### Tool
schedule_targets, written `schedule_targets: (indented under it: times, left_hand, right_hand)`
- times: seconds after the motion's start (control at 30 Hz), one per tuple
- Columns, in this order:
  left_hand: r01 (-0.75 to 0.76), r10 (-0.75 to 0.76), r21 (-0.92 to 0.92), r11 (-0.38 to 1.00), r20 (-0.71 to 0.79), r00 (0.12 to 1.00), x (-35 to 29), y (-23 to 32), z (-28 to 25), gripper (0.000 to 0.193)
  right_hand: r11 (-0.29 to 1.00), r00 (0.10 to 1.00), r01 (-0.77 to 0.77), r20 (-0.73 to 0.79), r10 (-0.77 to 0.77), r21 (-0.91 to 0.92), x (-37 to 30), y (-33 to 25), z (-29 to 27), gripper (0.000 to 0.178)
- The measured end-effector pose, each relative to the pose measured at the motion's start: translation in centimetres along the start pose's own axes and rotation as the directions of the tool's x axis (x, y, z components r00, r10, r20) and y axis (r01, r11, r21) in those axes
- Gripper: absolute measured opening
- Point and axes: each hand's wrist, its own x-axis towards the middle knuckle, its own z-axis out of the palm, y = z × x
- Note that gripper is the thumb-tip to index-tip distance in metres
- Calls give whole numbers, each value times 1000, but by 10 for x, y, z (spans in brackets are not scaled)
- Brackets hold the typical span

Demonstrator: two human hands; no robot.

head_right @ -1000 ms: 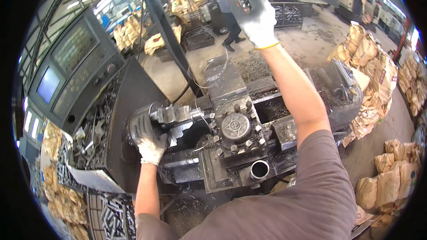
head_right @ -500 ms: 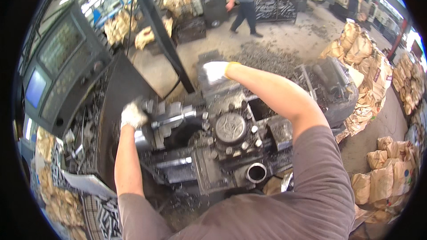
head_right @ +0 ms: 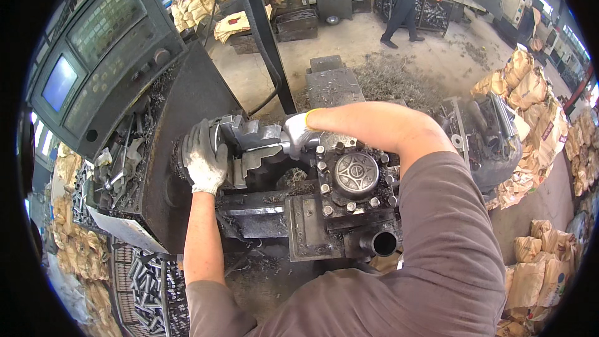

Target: The person operates a metal turning machine, repeatedly loading cylindrical metal tubes into the chuck, starting the machine, and removing the processed parts. The person places the finished parts into a nearby basket and continues the cycle with new tubes.

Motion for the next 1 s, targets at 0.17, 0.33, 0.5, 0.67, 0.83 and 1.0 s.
schedule_targets:
  times: [0.17, 0.33, 0.5, 0.67, 0.83, 1.0]
  left_hand:
    - [50, -50, 4, 999, 39, 998, -4, 0, -9, 70]
    - [49, -49, 15, 999, -49, 998, -4, 7, -2, 65]
    - [26, -26, -47, 999, 4, 1000, -4, -2, -24, 72]
    - [167, 2, -947, 274, 174, 985, -68, 100, -69, 84]
    - [586, 235, -311, -748, 702, 672, -171, 161, -94, 63]
    - [690, 6, -207, -694, 956, 293, -234, 182, -27, 40]
  right_hand:
    - [931, 981, -177, -133, 141, -321, -74, 47, -6, 51]
    - [880, 523, -266, -707, 475, 395, -172, 79, 20, 79]
    - [960, 279, -97, -919, 280, 263, -236, -57, -12, 75]
    - [671, 762, 320, -603, 237, 669, -235, -168, 83, 45]
    - [-428, 975, 161, -77, 207, 889, -187, -225, 230, 57]
    - [445, 918, -136, -57, 393, 885, -159, -175, 357, 61]
